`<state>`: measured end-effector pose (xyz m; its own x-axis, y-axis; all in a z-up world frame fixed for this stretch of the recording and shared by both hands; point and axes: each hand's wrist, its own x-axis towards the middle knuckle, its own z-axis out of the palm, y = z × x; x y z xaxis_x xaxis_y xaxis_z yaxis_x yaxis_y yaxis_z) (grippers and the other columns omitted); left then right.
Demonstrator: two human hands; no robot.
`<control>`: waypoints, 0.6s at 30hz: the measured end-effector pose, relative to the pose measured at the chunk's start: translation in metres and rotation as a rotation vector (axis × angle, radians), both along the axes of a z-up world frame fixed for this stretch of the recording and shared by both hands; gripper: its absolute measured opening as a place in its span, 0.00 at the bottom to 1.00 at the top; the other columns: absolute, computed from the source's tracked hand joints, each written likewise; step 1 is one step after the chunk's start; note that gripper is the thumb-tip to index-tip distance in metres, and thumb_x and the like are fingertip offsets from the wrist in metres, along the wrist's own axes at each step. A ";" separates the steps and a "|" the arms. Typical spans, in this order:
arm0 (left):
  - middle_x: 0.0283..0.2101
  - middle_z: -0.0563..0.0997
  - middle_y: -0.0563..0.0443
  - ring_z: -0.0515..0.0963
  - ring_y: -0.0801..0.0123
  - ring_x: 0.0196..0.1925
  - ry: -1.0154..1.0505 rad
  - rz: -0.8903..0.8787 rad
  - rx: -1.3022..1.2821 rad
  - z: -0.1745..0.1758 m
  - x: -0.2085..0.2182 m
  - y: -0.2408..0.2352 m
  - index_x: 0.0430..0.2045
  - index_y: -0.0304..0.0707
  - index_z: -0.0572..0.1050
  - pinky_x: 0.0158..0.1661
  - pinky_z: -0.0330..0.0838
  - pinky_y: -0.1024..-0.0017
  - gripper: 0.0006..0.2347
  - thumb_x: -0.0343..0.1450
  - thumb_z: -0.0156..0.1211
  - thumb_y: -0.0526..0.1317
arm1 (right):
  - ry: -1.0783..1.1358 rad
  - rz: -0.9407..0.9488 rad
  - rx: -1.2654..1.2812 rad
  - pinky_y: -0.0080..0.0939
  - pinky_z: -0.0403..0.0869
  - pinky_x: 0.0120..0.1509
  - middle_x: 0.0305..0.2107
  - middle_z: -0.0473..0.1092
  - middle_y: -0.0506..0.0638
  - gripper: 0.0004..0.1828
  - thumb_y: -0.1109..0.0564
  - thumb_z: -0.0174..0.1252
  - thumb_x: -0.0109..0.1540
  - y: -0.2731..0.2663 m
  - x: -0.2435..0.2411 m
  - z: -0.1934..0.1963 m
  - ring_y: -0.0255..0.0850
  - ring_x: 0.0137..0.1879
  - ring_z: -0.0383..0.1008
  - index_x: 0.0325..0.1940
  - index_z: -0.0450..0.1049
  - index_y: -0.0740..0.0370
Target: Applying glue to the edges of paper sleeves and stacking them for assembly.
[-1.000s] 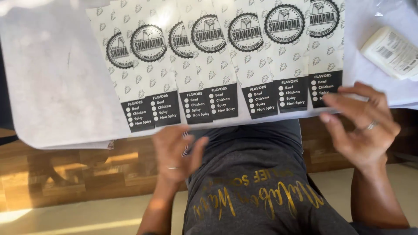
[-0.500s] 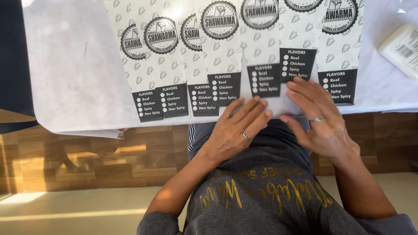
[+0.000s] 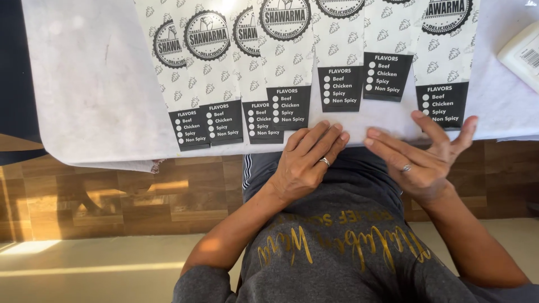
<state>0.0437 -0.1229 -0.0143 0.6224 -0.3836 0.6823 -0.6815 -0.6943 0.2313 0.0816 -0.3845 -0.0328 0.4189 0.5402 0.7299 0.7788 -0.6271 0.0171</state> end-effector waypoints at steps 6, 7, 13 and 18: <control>0.55 0.80 0.37 0.81 0.48 0.57 -0.039 -0.040 0.027 0.013 -0.002 0.019 0.51 0.26 0.76 0.53 0.71 0.61 0.13 0.81 0.41 0.30 | 0.051 -0.115 -0.077 0.61 0.31 0.86 0.45 0.88 0.36 0.14 0.63 0.70 0.72 -0.021 -0.008 0.028 0.58 0.57 0.78 0.52 0.91 0.43; 0.56 0.79 0.38 0.81 0.48 0.58 -0.023 -0.011 0.052 0.012 -0.006 0.024 0.52 0.28 0.76 0.53 0.70 0.60 0.13 0.81 0.42 0.32 | 0.051 -0.108 -0.072 0.61 0.32 0.86 0.45 0.88 0.38 0.13 0.63 0.74 0.70 -0.023 -0.009 0.029 0.59 0.55 0.78 0.53 0.91 0.44; 0.57 0.79 0.46 0.82 0.55 0.53 -0.086 0.100 0.148 0.015 -0.009 0.023 0.51 0.36 0.78 0.50 0.67 0.63 0.10 0.78 0.55 0.37 | 0.031 -0.021 -0.031 0.67 0.47 0.80 0.47 0.79 0.45 0.13 0.50 0.80 0.65 -0.008 -0.003 0.024 0.57 0.60 0.68 0.50 0.88 0.55; 0.54 0.80 0.46 0.83 0.59 0.51 -0.171 0.037 0.150 0.013 0.013 0.008 0.52 0.31 0.79 0.49 0.69 0.65 0.10 0.78 0.62 0.36 | 0.049 0.083 -0.060 0.64 0.35 0.83 0.55 0.80 0.44 0.14 0.60 0.57 0.72 0.008 0.011 0.008 0.54 0.73 0.63 0.59 0.82 0.50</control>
